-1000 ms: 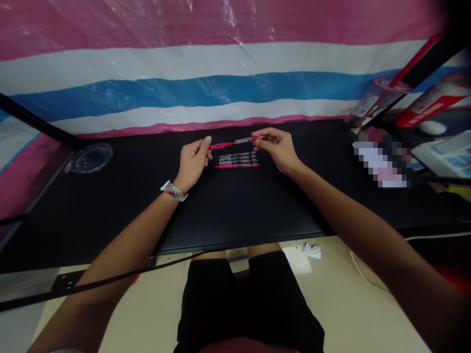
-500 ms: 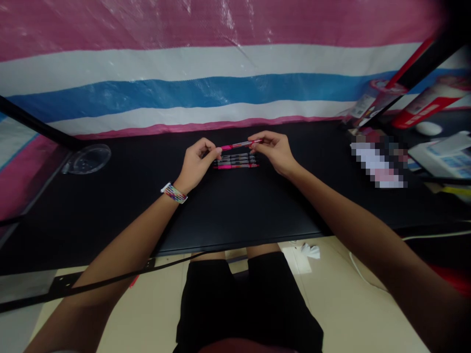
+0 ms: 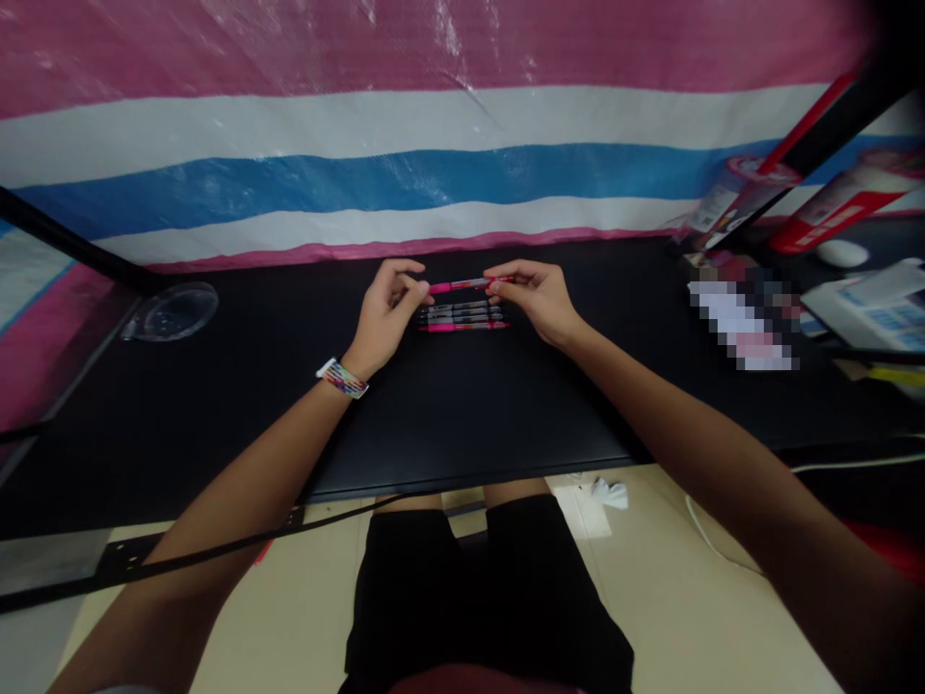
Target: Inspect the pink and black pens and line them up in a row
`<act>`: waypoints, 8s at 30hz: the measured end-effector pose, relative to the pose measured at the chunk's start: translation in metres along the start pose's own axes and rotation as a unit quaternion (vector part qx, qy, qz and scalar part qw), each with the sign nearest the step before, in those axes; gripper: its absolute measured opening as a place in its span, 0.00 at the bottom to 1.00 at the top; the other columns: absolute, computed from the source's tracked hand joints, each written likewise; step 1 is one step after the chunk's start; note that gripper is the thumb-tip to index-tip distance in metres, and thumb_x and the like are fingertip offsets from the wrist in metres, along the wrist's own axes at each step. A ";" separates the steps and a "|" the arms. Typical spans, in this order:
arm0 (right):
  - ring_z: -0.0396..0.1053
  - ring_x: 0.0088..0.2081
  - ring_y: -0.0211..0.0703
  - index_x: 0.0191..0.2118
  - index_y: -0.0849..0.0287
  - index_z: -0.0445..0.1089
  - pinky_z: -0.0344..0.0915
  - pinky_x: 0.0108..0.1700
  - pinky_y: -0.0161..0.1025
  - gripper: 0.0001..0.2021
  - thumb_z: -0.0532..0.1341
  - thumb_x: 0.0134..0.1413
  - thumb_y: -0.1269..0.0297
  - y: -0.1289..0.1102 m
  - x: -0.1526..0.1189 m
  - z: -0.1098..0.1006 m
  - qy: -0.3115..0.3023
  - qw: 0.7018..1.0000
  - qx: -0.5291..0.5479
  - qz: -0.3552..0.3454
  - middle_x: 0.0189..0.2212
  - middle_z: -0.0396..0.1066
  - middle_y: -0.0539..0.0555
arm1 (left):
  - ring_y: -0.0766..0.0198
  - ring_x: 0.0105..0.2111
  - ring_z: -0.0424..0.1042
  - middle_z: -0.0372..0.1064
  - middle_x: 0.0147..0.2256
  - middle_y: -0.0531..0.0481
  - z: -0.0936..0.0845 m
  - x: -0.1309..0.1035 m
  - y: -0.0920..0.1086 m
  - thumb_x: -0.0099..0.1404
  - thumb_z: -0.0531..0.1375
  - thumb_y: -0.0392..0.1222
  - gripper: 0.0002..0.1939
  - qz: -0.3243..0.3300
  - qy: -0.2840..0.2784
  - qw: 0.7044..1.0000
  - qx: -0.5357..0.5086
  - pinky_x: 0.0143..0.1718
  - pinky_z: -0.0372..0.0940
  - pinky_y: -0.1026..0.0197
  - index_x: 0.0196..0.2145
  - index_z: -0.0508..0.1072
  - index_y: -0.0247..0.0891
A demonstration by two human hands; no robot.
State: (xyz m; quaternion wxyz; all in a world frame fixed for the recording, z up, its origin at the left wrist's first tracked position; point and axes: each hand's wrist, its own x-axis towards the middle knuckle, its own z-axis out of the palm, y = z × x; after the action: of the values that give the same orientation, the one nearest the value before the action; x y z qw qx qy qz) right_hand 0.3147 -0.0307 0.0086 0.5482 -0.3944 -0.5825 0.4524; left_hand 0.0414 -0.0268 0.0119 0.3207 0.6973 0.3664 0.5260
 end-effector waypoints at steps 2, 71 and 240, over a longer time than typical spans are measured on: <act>0.81 0.36 0.47 0.43 0.52 0.86 0.83 0.52 0.53 0.14 0.79 0.53 0.54 0.000 0.000 0.001 -0.001 1.000 0.007 0.001 0.36 0.83 0.52 | 0.61 0.31 0.79 0.74 0.31 0.53 0.001 0.000 -0.001 0.79 0.63 0.65 0.21 -0.010 -0.012 1.000 -0.008 0.39 0.73 0.55 0.55 0.75 0.47; 0.79 0.57 0.59 0.55 0.49 0.80 0.79 0.61 0.59 0.25 0.64 0.61 0.40 -0.029 -0.011 0.017 -0.093 0.960 0.212 0.156 0.49 0.85 0.60 | 0.54 0.51 0.85 0.87 0.49 0.44 0.006 -0.005 0.014 0.72 0.74 0.56 0.15 0.031 0.034 0.999 0.028 0.60 0.78 0.48 0.48 0.87 0.43; 0.72 0.29 0.41 0.38 0.53 0.83 0.80 0.36 0.47 0.08 0.77 0.51 0.60 -0.018 -0.006 0.007 0.022 0.992 0.105 0.067 0.33 0.79 0.51 | 0.60 0.37 0.80 0.80 0.35 0.50 0.001 -0.001 0.006 0.72 0.72 0.60 0.18 -0.002 0.000 0.999 0.037 0.44 0.73 0.55 0.47 0.82 0.44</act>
State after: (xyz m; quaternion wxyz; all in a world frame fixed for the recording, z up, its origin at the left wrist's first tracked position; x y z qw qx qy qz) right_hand 0.3094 -0.0418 0.0249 0.5674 -0.3831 -0.4918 0.5380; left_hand 0.0431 -0.0308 0.0164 0.2962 0.7079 0.3867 0.5115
